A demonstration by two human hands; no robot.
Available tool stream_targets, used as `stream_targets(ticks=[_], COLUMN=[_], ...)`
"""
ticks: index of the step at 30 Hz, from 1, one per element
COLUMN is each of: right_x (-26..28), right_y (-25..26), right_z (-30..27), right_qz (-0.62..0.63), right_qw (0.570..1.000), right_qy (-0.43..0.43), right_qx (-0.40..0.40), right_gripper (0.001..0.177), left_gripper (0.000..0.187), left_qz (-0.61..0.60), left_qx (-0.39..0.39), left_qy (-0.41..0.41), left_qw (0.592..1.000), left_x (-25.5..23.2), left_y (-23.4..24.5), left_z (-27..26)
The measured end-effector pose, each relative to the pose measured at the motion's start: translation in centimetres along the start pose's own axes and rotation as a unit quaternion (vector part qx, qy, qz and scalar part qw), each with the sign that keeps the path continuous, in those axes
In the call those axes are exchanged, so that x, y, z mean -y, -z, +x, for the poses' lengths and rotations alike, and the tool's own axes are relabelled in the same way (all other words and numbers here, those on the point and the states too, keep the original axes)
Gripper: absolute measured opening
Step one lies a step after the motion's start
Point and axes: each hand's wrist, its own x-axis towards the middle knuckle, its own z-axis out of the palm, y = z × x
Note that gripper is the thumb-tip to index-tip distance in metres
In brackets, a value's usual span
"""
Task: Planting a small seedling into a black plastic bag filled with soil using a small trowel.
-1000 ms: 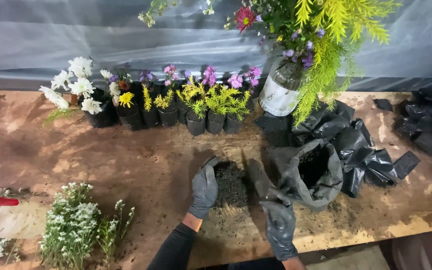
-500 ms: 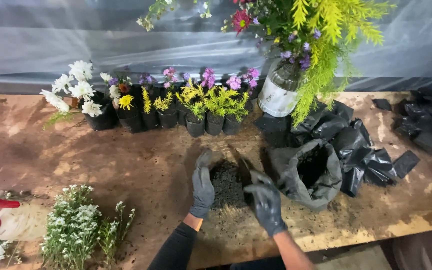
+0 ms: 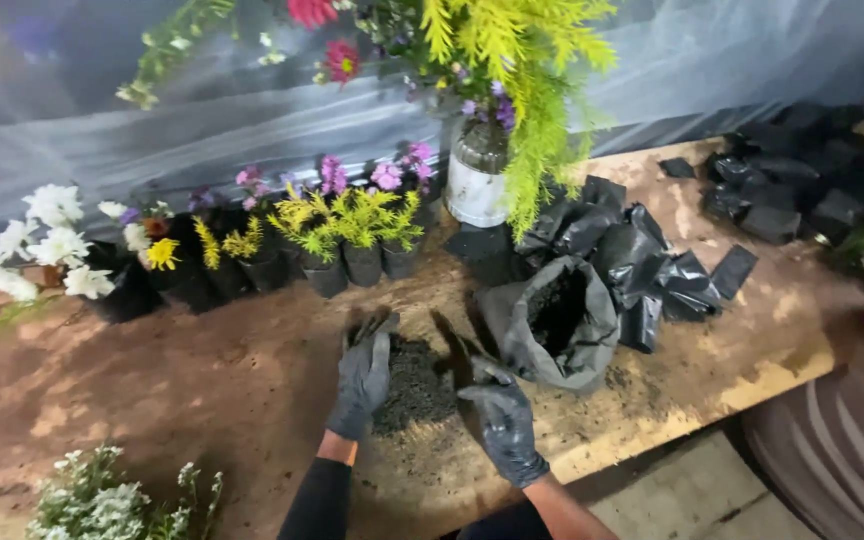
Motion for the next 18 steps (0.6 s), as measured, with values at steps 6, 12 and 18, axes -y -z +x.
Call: stream_targets(ticks=[6,12,18], right_x=[-5.5,-0.1,10.5], right_y=[0.5,3.2,8.0], right_z=[-3.3,-0.6,4.3], right_qz=[0.396,0.025,-0.071], right_qw=[0.907,0.955,0.943], right_qy=[-0.082,-0.009,0.087], right_qx=[0.121,0.296,0.314], right_gripper=[0.05,0.045,0.03], left_gripper=[0.051,0.064,0.066], left_qz=[-0.127,-0.182,-0.185], left_qx=[0.116,0.065,-0.088], left_qy=[0.156,-0.014,0.119], left_qw=[0.973,0.981,0.972], left_x=[-7.3,-11.0,-5.5], left_y=[3.8,5.6,2.1], left_z=[0.6,-1.1,-4.2])
